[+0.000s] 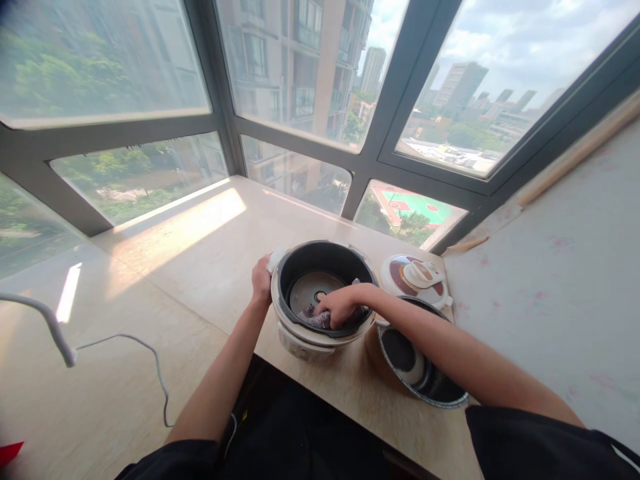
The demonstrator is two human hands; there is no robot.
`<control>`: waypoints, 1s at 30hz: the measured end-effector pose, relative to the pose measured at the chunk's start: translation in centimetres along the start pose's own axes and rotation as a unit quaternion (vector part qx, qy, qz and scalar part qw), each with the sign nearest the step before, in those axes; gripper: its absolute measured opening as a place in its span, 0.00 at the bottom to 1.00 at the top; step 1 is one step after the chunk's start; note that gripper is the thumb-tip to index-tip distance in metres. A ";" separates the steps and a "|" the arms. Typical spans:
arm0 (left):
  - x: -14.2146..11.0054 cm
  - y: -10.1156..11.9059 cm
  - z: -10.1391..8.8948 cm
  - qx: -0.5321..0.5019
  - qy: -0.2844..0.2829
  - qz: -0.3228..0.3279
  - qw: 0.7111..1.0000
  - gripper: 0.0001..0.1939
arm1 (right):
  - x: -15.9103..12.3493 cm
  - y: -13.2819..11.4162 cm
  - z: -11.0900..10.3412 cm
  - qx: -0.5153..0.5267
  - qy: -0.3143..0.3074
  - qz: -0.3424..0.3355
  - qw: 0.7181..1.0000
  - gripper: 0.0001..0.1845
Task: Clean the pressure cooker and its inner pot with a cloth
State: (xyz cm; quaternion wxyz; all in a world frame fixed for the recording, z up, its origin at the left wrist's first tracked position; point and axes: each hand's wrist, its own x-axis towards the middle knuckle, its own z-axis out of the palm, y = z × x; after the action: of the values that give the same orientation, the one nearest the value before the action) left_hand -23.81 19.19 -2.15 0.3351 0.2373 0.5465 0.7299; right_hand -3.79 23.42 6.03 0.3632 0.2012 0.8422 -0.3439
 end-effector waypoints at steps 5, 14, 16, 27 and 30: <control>-0.3 0.3 -0.1 -0.012 -0.012 -0.002 1.000 0.13 | 0.6 0.9 -1.2 -0.187 0.047 0.043 0.980 0.34; -0.8 1.3 0.5 -0.037 0.005 -0.035 0.999 0.11 | 1.9 4.5 -2.0 -0.260 0.216 -0.074 0.938 0.25; -0.7 1.3 0.4 -0.034 0.001 -0.033 0.999 0.11 | 3.1 4.6 -2.6 -0.236 0.266 -0.111 0.928 0.26; -0.5 1.3 0.3 -0.008 0.006 -0.038 0.999 0.13 | 6.2 2.7 -3.6 -0.308 0.237 -0.111 0.915 0.24; -0.6 1.3 0.2 0.012 0.010 -0.042 0.999 0.14 | 5.3 2.7 -4.2 -0.284 0.239 0.031 0.928 0.32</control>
State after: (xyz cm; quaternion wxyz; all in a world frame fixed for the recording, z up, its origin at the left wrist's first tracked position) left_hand -23.56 18.68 -0.83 0.3572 0.2107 0.5680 0.7110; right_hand -7.68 28.75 2.99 0.2033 0.1920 0.9599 -0.0202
